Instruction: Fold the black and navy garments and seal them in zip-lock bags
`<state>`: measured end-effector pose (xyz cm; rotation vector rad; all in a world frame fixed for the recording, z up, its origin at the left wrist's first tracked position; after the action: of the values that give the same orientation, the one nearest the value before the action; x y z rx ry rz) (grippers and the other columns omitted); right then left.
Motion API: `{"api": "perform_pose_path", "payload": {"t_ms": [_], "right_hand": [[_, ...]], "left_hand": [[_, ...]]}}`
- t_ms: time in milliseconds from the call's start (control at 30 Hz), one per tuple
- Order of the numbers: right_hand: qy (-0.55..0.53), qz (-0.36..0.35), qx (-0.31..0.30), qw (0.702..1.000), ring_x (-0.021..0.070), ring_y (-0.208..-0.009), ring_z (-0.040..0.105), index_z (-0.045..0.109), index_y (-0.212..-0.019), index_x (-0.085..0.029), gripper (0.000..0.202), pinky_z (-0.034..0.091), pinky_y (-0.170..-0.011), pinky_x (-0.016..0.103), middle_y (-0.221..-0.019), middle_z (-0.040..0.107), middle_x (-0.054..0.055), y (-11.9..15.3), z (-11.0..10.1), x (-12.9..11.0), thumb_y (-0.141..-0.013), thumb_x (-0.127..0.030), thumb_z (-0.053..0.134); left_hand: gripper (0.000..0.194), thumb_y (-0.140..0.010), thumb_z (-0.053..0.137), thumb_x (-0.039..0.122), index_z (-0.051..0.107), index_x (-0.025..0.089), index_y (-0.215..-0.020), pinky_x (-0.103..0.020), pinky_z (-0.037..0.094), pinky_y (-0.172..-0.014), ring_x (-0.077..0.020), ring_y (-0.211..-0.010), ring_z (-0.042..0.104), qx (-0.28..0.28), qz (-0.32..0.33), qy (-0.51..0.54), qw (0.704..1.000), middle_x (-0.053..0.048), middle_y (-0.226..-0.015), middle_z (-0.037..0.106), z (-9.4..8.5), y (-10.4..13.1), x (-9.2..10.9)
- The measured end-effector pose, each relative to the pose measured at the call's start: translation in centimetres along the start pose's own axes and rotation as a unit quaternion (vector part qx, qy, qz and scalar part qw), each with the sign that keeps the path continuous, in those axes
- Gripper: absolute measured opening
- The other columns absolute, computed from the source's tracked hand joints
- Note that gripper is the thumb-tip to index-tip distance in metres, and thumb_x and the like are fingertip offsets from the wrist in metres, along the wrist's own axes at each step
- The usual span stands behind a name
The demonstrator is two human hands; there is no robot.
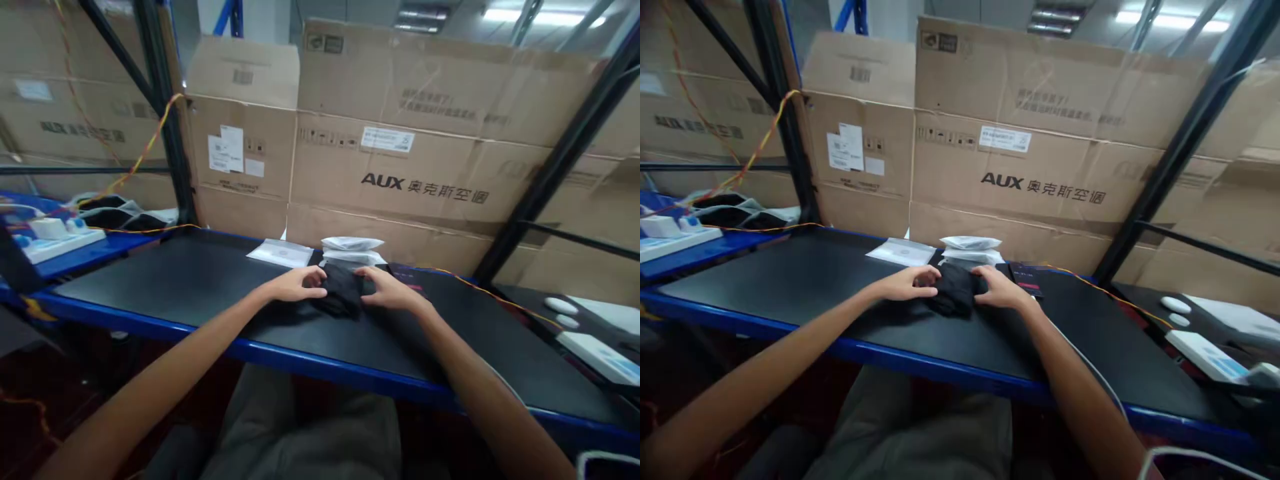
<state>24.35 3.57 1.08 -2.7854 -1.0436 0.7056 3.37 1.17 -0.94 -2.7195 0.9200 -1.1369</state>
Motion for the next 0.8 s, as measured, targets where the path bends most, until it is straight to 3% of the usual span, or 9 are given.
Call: {"api": "perform_pose_path", "payload": {"t_ms": [133, 267, 367, 467, 600, 700, 800], "right_hand": [[-0.012, -0.036, -0.014, 0.999, 0.0348, -0.135, 0.045, 0.052, -0.140, -0.018, 0.087, 0.034, -0.114, 0.051, -0.145, 0.050, 0.017, 0.4, 0.1, -1.5, -0.060, -0.028, 0.084], [-0.085, -0.044, -0.099, 0.990, 0.0327, -0.134, 0.049, 0.049, -0.143, -0.025, 0.088, 0.035, -0.114, 0.050, -0.145, 0.052, 0.012, 0.9, 1.3, -3.5, -0.066, -0.048, 0.084], [-0.128, -0.022, -0.105, 0.986, 0.0261, -0.114, 0.062, 0.052, -0.140, -0.023, 0.074, 0.046, -0.104, 0.044, -0.123, 0.065, 0.010, 0.7, 1.7, -3.7, -0.077, -0.053, 0.074], [-0.117, -0.012, -0.045, 0.992, 0.0239, -0.103, 0.065, 0.056, -0.134, -0.020, 0.062, 0.049, -0.099, 0.043, -0.109, 0.067, 0.009, 0.3, 1.5, -3.1, -0.082, -0.053, 0.067], [-0.089, -0.034, 0.022, 0.995, 0.0286, -0.125, 0.056, 0.053, -0.138, -0.021, 0.064, 0.041, -0.111, 0.048, -0.135, 0.060, 0.014, 0.0, 1.6, -2.8, -0.084, -0.052, 0.067], [-0.089, -0.051, -0.010, 0.995, 0.0313, -0.140, 0.044, 0.048, -0.144, -0.022, 0.070, 0.031, -0.118, 0.051, -0.151, 0.048, 0.015, 0.0, 2.5, -3.4, -0.084, -0.054, 0.066], [-0.083, -0.034, -0.064, 0.994, 0.0332, -0.135, 0.049, 0.046, -0.146, -0.022, 0.083, 0.035, -0.115, 0.051, -0.146, 0.053, 0.016, 0.2, 3.0, -3.7, -0.076, -0.056, 0.074]], "left_hand": [[0.052, -0.085, 0.063, 0.047, 0.056, 0.020, -0.129, -0.033, 0.051, -0.093, -0.0228, -0.111, 0.066, 0.037, -0.009, -0.013, 0.999, -0.009, -0.121, 0.070, -0.7, -0.5, -1.1], [0.058, -0.083, 0.062, 0.047, 0.058, 0.016, -0.132, -0.043, 0.037, -0.112, -0.0332, -0.136, 0.049, 0.119, -0.062, -0.074, 0.988, -0.017, -0.143, 0.057, -3.3, -0.4, -3.6], [0.051, -0.085, 0.059, 0.049, 0.067, 0.015, -0.123, -0.042, 0.041, -0.107, -0.0340, -0.124, 0.059, 0.125, -0.098, -0.106, 0.982, -0.017, -0.130, 0.067, -4.1, -0.2, -4.9], [0.042, -0.086, 0.055, 0.051, 0.075, 0.017, -0.102, -0.038, 0.049, -0.092, -0.0309, -0.101, 0.069, 0.121, -0.134, -0.139, 0.974, -0.013, -0.103, 0.076, -4.4, -0.1, -5.3], [0.041, -0.086, 0.053, 0.053, 0.073, 0.019, -0.074, -0.036, 0.050, -0.080, -0.0322, -0.093, 0.069, 0.140, -0.199, -0.191, 0.951, -0.013, -0.080, 0.075, -5.4, 0.4, -5.9], [0.030, -0.080, 0.064, 0.047, 0.072, 0.019, -0.074, -0.036, 0.050, -0.079, -0.0345, -0.097, 0.068, 0.140, -0.229, -0.213, 0.940, -0.014, -0.084, 0.074, -5.8, 0.9, -6.4], [0.025, -0.078, 0.072, 0.039, 0.072, 0.016, -0.087, -0.038, 0.052, -0.082, -0.0319, -0.098, 0.068, 0.105, -0.230, -0.211, 0.944, -0.013, -0.094, 0.073, -5.5, 0.9, -6.8]]}}
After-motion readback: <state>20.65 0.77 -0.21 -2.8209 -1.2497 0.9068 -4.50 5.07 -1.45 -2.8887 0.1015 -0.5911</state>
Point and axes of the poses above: each hand's wrist, its own y-axis away from the middle knuckle, its own z-axis out of the palm, x = y × z, the point moved 7 cm from there along -y, towards the middle knuckle
